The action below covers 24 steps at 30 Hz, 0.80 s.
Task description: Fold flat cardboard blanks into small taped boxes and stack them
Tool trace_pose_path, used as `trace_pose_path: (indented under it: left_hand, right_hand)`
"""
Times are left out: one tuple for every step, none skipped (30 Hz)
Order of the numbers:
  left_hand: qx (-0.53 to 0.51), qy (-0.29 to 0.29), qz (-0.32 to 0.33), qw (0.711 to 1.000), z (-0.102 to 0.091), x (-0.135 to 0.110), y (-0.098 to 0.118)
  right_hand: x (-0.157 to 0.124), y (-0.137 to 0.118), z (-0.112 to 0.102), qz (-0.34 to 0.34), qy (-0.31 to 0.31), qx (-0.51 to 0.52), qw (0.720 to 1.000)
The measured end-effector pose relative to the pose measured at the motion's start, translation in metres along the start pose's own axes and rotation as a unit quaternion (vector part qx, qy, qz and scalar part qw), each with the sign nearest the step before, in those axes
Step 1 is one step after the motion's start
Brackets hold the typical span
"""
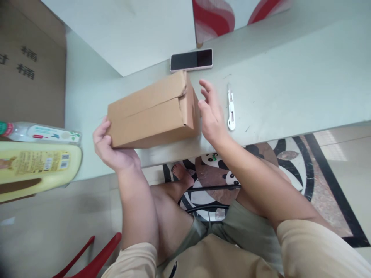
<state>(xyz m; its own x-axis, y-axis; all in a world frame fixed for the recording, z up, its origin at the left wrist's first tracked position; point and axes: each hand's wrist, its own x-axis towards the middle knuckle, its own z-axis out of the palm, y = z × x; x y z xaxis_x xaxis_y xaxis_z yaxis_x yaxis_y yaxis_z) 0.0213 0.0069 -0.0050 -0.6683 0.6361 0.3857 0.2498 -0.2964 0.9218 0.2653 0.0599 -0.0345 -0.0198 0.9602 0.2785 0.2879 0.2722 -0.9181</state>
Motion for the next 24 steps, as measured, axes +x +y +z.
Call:
trace_pose_path:
  left_hand:
    - [-0.009, 0.011, -0.019, 1.000, 0.000, 0.001, 0.000]
    - [-0.027, 0.023, -0.040, 0.999, 0.000, 0.003, 0.001]
    - [-0.053, 0.036, -0.060, 0.996, 0.001, 0.004, 0.002]
    - [-0.085, 0.048, -0.079, 0.992, 0.001, 0.006, 0.003]
    - [-0.119, 0.059, -0.096, 0.986, 0.000, 0.007, 0.004]
    - [-0.150, 0.069, -0.110, 0.980, 0.000, 0.009, 0.005]
    - [-0.173, 0.077, -0.120, 0.975, -0.001, 0.010, 0.006]
    - [-0.188, 0.083, -0.130, 0.970, -0.002, 0.011, 0.006]
    - [-0.198, 0.089, -0.140, 0.966, -0.003, 0.012, 0.007]
    - [-0.205, 0.095, -0.150, 0.962, -0.004, 0.013, 0.007]
    - [-0.212, 0.097, -0.164, 0.959, -0.005, 0.013, 0.007]
    - [-0.218, 0.090, -0.184, 0.954, -0.006, 0.012, 0.006]
    - [-0.224, 0.075, -0.210, 0.949, -0.006, 0.011, 0.005]
    - [-0.227, 0.054, -0.238, 0.943, -0.005, 0.010, 0.004]
    - [-0.228, 0.025, -0.267, 0.936, -0.004, 0.008, 0.003]
    - [-0.226, -0.005, -0.294, 0.929, -0.002, 0.006, 0.002]
    - [-0.223, -0.033, -0.313, 0.923, 0.000, 0.003, 0.000]
    - [-0.217, -0.056, -0.325, 0.919, 0.003, 0.001, -0.001]
    - [-0.210, -0.074, -0.331, 0.917, 0.005, -0.001, -0.002]
    - [-0.201, -0.087, -0.332, 0.917, 0.007, -0.004, -0.002]
    - [-0.192, -0.095, -0.331, 0.919, 0.008, -0.006, -0.002]
    - [-0.184, -0.101, -0.329, 0.921, 0.008, -0.007, -0.002]
    - [-0.179, -0.108, -0.327, 0.922, 0.008, -0.009, -0.001]
    - [-0.177, -0.115, -0.323, 0.922, 0.007, -0.010, 0.000]
  right_hand:
    - [0.000, 0.001, 0.001, 0.028, -0.009, 0.015, 0.999]
    - [0.001, 0.001, 0.002, 0.052, -0.023, 0.032, 0.998]
    - [0.000, 0.000, 0.003, 0.070, -0.038, 0.051, 0.996]
    - [0.000, 0.000, 0.005, 0.083, -0.049, 0.070, 0.993]
    - [0.000, 0.000, 0.007, 0.091, -0.055, 0.089, 0.990]
    - [-0.001, 0.000, 0.010, 0.097, -0.055, 0.106, 0.988]
    - [-0.002, -0.001, 0.012, 0.101, -0.055, 0.122, 0.986]
    - [-0.002, -0.001, 0.015, 0.104, -0.058, 0.139, 0.983]
    - [-0.003, -0.001, 0.018, 0.102, -0.068, 0.157, 0.980]
    - [-0.004, -0.002, 0.021, 0.094, -0.083, 0.174, 0.977]
    - [-0.005, -0.003, 0.024, 0.077, -0.101, 0.187, 0.974]
    - [-0.006, -0.005, 0.027, 0.054, -0.115, 0.197, 0.972]
    - [-0.007, -0.007, 0.029, 0.025, -0.128, 0.204, 0.970]
    - [-0.008, -0.010, 0.031, -0.004, -0.139, 0.207, 0.968]
    - [-0.009, -0.013, 0.032, -0.029, -0.152, 0.209, 0.966]
    - [-0.010, -0.015, 0.033, -0.047, -0.166, 0.209, 0.963]
    - [-0.011, -0.018, 0.033, -0.060, -0.176, 0.205, 0.961]
    - [-0.012, -0.020, 0.032, -0.070, -0.181, 0.194, 0.962]
    - [-0.013, -0.021, 0.030, -0.077, -0.180, 0.176, 0.965]
    - [-0.013, -0.022, 0.028, -0.083, -0.175, 0.153, 0.969]
    - [-0.014, -0.023, 0.025, -0.090, -0.170, 0.129, 0.973]
    - [-0.014, -0.023, 0.022, -0.098, -0.166, 0.110, 0.975]
    - [-0.014, -0.024, 0.019, -0.108, -0.165, 0.095, 0.976]
    - [-0.013, -0.024, 0.015, -0.118, -0.164, 0.084, 0.976]
